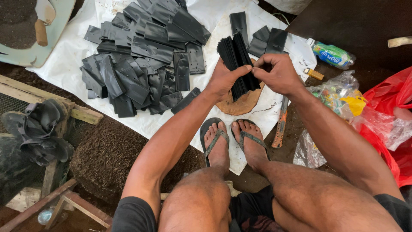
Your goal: The person sits on the floor and assembles small black rubber pieces by hand, stacking them into bundles. They then use a hammer to tap the stacked pieces on a wooden block, likely to align or compact them.
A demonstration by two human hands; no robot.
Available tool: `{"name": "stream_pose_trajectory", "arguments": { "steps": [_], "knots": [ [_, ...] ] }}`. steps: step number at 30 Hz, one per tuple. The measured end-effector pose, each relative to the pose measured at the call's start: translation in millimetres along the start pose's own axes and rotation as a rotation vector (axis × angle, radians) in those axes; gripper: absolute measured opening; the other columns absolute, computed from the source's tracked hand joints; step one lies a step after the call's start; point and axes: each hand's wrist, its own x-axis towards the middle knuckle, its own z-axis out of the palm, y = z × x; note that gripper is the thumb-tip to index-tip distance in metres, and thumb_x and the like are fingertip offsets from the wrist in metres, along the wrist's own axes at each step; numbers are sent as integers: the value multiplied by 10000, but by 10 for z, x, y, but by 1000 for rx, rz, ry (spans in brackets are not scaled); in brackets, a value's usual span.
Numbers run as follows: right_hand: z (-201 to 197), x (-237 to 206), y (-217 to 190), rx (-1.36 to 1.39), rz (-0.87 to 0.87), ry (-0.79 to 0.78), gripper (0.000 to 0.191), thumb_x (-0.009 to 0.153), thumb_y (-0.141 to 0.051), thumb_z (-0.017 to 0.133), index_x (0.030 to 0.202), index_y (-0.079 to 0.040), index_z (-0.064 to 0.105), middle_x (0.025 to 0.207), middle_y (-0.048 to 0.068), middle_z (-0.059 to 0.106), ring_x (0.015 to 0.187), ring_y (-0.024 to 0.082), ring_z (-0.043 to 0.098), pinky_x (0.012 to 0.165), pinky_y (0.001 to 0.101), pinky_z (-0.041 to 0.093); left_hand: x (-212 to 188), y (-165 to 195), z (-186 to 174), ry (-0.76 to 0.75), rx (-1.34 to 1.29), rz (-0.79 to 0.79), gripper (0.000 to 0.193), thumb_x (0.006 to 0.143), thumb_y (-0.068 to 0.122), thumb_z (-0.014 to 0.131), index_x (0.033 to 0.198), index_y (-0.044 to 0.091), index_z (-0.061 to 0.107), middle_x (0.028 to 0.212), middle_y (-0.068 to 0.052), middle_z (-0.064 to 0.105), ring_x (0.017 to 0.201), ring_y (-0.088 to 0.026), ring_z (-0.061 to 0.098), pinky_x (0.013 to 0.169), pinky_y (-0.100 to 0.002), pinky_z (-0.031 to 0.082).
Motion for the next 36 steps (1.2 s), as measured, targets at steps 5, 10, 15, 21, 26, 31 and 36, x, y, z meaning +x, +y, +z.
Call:
{"name": "stream_pose_trajectory", "arguments": {
  "steps": [5,10,15,21,26,31,36],
  "knots": [
    [-26,23,42,96,-24,-15,106,947,-99,760,929,1,728,758,-23,643,674,19,533,562,213,424,10,-17,-35,7,-29,-26,386,882,6,783,1191,-7,552,1045,-110,692,930,-203,715,800,-366,620],
    [-36,27,76,215,-33,-35,96,947,-74,760,929,11,718,782,-21,653,688,18,550,573,205,435,0,-5,-51,-10,-6,-32,376,892,44,802,1183,-13,572,1046,-107,697,935,-197,717,797,-363,619],
    [-45,11,56,225,-16,-42,84,943,-65,756,932,10,720,791,-9,668,699,25,577,584,209,459,-17,36,-44,-32,-5,-40,380,893,73,816,1186,-19,593,1056,-116,706,944,-204,725,802,-368,628],
    [-48,11,22,194,0,-37,89,939,-68,764,936,12,726,795,15,679,694,40,593,580,220,472,-26,70,-32,-51,17,-53,393,894,101,820,1196,-25,603,1062,-121,710,945,-210,731,792,-377,638],
    [-54,13,19,244,19,-48,93,933,-68,763,939,16,724,797,31,693,695,62,630,595,228,511,-28,63,-41,-37,18,-63,385,887,102,822,1181,-15,602,1052,-113,708,932,-204,731,781,-369,637],
    [-64,7,33,273,12,-60,97,935,-63,762,942,23,719,797,41,694,700,75,641,610,232,525,-30,45,-63,-42,27,-64,379,888,117,829,1165,-8,603,1031,-101,703,919,-198,729,779,-364,637],
    [-67,0,60,299,14,-63,99,934,-63,764,944,25,718,799,44,692,702,78,640,615,234,525,-28,39,-75,-55,26,-66,370,897,121,833,1156,-16,606,1024,-98,702,919,-193,723,784,-362,633]
  ]
}}
